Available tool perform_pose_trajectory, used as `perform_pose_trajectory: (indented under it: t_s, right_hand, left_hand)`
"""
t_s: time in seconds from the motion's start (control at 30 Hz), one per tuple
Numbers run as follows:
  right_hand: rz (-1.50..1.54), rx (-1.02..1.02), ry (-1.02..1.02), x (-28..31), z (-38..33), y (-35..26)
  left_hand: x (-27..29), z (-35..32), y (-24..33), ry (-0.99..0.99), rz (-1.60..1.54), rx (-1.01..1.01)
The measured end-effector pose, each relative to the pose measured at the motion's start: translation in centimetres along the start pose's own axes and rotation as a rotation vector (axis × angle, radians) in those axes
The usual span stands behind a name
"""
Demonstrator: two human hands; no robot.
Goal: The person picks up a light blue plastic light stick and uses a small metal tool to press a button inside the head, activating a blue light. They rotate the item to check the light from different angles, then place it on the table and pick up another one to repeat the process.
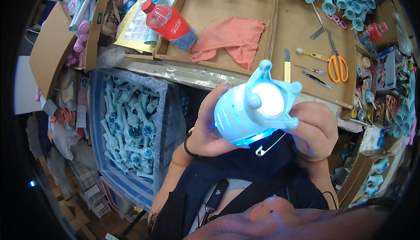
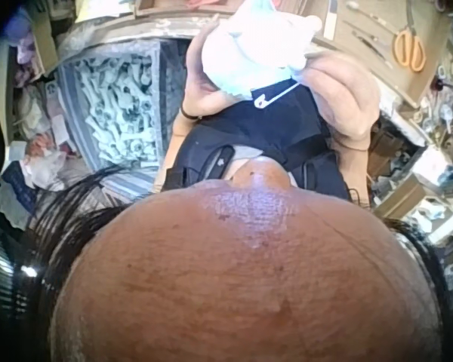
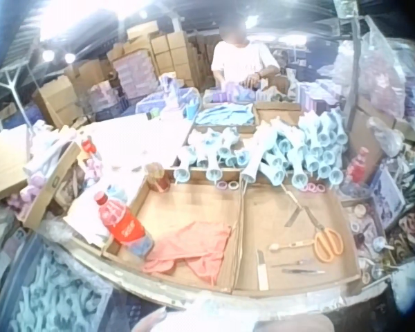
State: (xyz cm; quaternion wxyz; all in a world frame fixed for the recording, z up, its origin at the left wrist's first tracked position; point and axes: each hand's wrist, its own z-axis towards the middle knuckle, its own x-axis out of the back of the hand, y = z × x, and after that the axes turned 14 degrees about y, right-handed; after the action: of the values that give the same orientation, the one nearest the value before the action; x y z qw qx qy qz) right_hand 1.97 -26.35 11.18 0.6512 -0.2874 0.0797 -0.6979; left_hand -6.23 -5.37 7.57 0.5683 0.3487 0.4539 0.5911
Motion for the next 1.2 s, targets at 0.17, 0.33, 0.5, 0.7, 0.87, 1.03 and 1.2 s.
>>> perform_pose_trajectory:
  t_s: [0.17, 0.33, 0.5, 0.7, 0.87, 1.03, 1.2]
  right_hand:
    - [-0.039, -0.025, 0.018, -0.2, -0.1, 0.2]
    - [-0.003, -0.017, 0.011, -0.1, 0.0, 0.1]
    - [0.042, 0.030, -0.013, 0.2, 0.2, -0.1]
    - [0.072, 0.085, -0.040, 0.4, 0.3, -0.1]
    - [0.058, 0.114, -0.035, 0.4, 0.3, -0.1]
    - [0.048, 0.086, -0.044, 0.5, 0.3, -0.2]
    - [-0.034, 0.038, -0.042, 0.7, 0.0, -0.1]
  left_hand:
    - [0.0, -0.2, 0.1, 0.025, -0.071, 0.100]
    - [-0.1, -0.3, -0.1, 0.001, -0.090, 0.084]
    - [-0.2, 0.1, -1.0, -0.028, -0.059, -0.050]
    - [0.3, -0.5, -1.3, -0.052, -0.009, -0.031]
    - [0.4, -0.5, -1.7, -0.025, -0.202, 0.147]
    - [0.5, 0.4, -1.5, -0.098, -0.081, -0.052]
    - [0.0, 0.1, -0.5, -0.030, -0.058, 0.035]
